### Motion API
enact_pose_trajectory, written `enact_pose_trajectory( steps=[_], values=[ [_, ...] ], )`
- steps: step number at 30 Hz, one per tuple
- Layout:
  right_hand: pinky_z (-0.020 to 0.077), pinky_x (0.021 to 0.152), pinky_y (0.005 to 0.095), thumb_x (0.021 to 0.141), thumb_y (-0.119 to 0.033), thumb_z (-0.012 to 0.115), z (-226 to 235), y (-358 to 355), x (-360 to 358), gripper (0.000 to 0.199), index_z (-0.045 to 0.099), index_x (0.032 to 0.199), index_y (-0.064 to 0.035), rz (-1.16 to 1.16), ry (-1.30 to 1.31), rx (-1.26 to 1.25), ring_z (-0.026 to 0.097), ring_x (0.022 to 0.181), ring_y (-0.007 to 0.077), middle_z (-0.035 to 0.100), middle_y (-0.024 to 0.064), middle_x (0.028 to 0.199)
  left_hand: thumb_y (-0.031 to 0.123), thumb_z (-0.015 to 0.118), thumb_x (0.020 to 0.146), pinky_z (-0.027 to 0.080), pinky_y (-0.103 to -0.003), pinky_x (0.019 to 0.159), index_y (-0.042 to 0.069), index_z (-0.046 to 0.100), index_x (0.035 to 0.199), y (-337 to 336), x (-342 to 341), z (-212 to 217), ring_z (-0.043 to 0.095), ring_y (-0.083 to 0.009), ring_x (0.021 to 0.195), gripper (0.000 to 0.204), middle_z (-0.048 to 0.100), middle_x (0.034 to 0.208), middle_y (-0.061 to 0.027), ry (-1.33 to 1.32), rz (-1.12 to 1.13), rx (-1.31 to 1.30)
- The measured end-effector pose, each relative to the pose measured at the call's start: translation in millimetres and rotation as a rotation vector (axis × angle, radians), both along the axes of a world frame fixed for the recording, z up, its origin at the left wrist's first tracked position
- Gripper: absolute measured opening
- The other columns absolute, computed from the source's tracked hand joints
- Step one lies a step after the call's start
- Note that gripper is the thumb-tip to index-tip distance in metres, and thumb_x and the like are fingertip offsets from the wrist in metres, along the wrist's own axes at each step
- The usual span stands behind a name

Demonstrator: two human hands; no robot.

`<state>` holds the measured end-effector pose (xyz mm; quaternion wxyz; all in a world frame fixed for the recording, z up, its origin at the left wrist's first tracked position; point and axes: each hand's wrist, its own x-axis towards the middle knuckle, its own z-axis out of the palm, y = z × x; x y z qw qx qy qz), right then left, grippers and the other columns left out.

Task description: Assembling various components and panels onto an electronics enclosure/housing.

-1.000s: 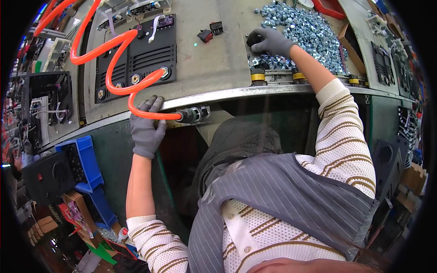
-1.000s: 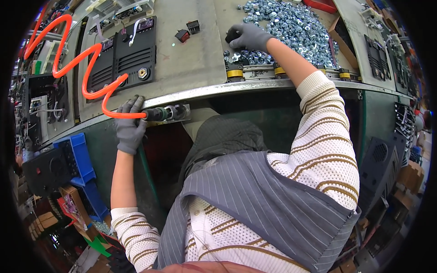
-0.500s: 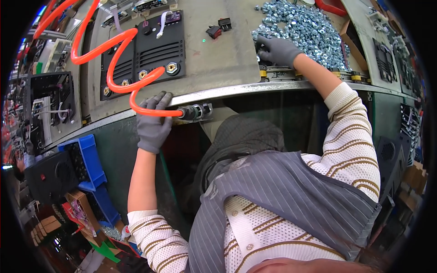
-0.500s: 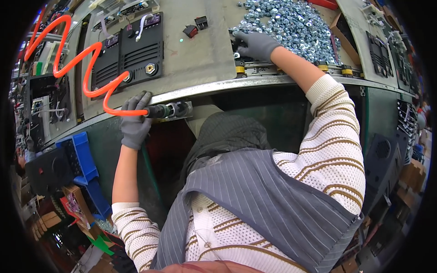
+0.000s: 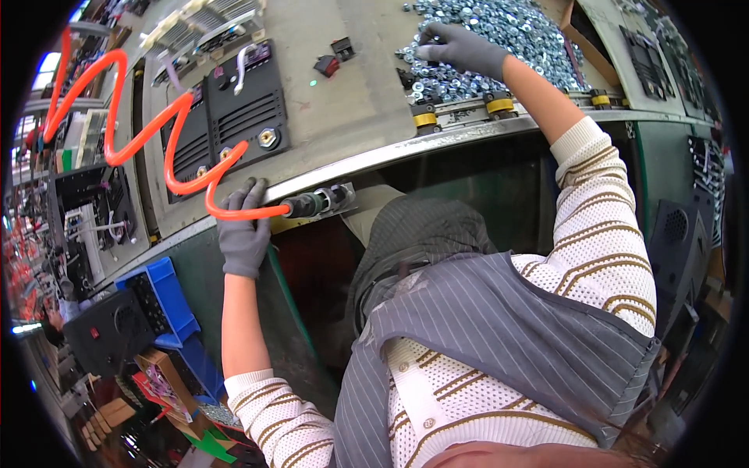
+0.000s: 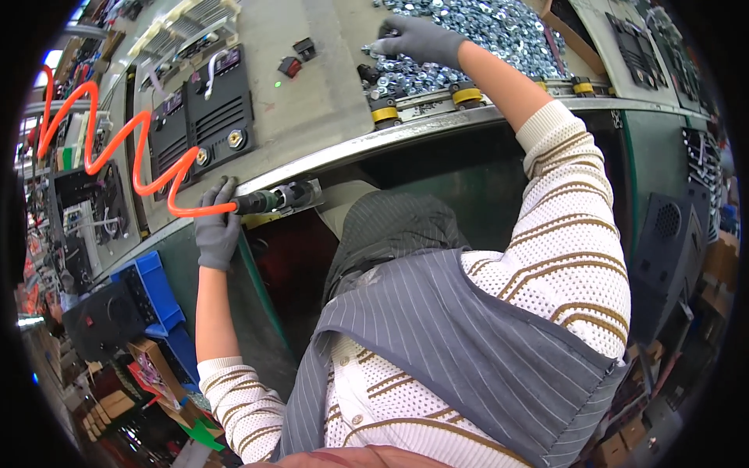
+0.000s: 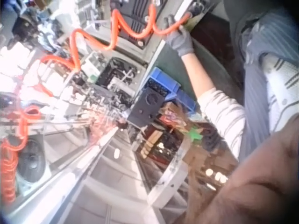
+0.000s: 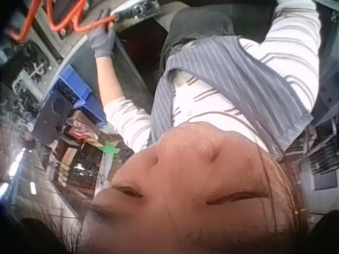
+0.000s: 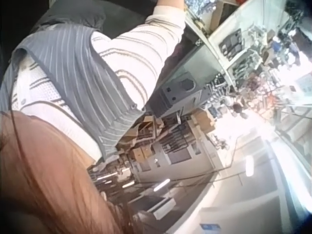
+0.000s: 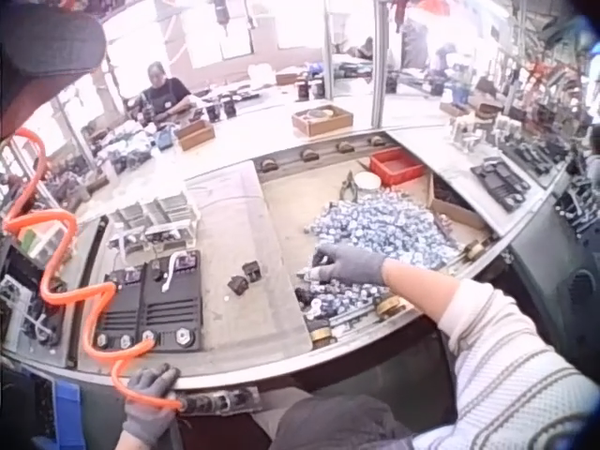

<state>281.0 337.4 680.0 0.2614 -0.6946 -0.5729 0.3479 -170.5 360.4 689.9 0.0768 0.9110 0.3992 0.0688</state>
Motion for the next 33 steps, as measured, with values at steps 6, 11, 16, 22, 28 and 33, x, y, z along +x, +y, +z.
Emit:
enact_pose_trajectory(
  steps=[6, 11, 16, 22, 28, 33],
  values=[
    [0.0434, 0.053, 0.0257, 0.084, -0.043, 0.058, 13.7, 28.1, -33.9, 0.046, 0.057, 0.113, -0.0069, 0.165, 0.046, 0.102, 0.052, 0.062, 0.0117, 0.058, 0.0061, 0.078, 0.007, 0.057, 0.072, 0.035, -0.041, 0.098, 0.012, 0.051, 0.127, 5.8, -3.7, 8.9, 0.045, -0.0330, 0.114, 0.056, 0.051, 0.123, -0.0157, 0.053, 0.041, 0.005],
    [0.0486, 0.067, 0.0320, 0.083, -0.041, 0.057, -7.3, 50.0, -23.7, 0.044, 0.059, 0.109, -0.0054, 0.148, 0.089, 0.055, 0.061, 0.072, 0.0212, 0.065, 0.0118, 0.090, 0.011, 0.058, 0.074, 0.033, -0.042, 0.099, 0.012, 0.051, 0.127, 3.4, -1.7, 5.0, 0.045, -0.0328, 0.115, 0.053, 0.051, 0.122, -0.0152, 0.043, 0.039, 0.012],
    [0.0490, 0.076, 0.0397, 0.078, -0.051, 0.057, -28.4, 26.0, -22.3, 0.052, 0.063, 0.099, -0.0039, 0.207, -0.587, -0.147, 0.062, 0.088, 0.0319, 0.064, 0.0179, 0.093, 0.012, 0.058, 0.076, 0.035, -0.042, 0.098, 0.012, 0.052, 0.125, -7.9, -0.2, 1.7, 0.046, -0.0316, 0.111, 0.049, 0.053, 0.119, -0.0134, 0.020, 0.060, 0.017],
    [0.0492, 0.076, 0.0386, 0.074, -0.047, 0.059, -8.6, 25.2, -33.2, 0.048, 0.065, 0.093, -0.0030, 0.129, -0.583, -0.175, 0.063, 0.084, 0.0315, 0.065, 0.0185, 0.088, 0.015, 0.062, 0.069, 0.037, -0.041, 0.094, 0.013, 0.055, 0.120, -4.8, 8.3, -3.3, 0.049, -0.0306, 0.106, 0.052, 0.055, 0.115, -0.0123, -0.051, 0.006, 0.037],
    [0.0474, 0.074, 0.0327, 0.080, -0.036, 0.060, -11.5, 22.6, 3.8, 0.040, 0.063, 0.096, 0.0012, -0.036, -0.158, 0.147, 0.063, 0.081, 0.0245, 0.066, 0.0147, 0.084, 0.015, 0.058, 0.070, 0.037, -0.042, 0.093, 0.012, 0.053, 0.121, -4.0, 23.5, -2.6, 0.048, -0.0307, 0.107, 0.051, 0.053, 0.115, -0.0123, -0.160, -0.081, -0.039],
    [0.0441, 0.064, 0.0328, 0.079, -0.035, 0.062, 8.5, 14.1, -48.8, 0.040, 0.061, 0.095, 0.0011, 0.118, -0.223, 0.069, 0.056, 0.068, 0.0171, 0.062, 0.0099, 0.075, 0.016, 0.058, 0.072, 0.038, -0.042, 0.092, 0.012, 0.055, 0.119, -13.2, 32.7, -9.4, 0.051, -0.0310, 0.105, 0.047, 0.056, 0.112, -0.0124, -0.214, -0.110, -0.055]
  ],
)
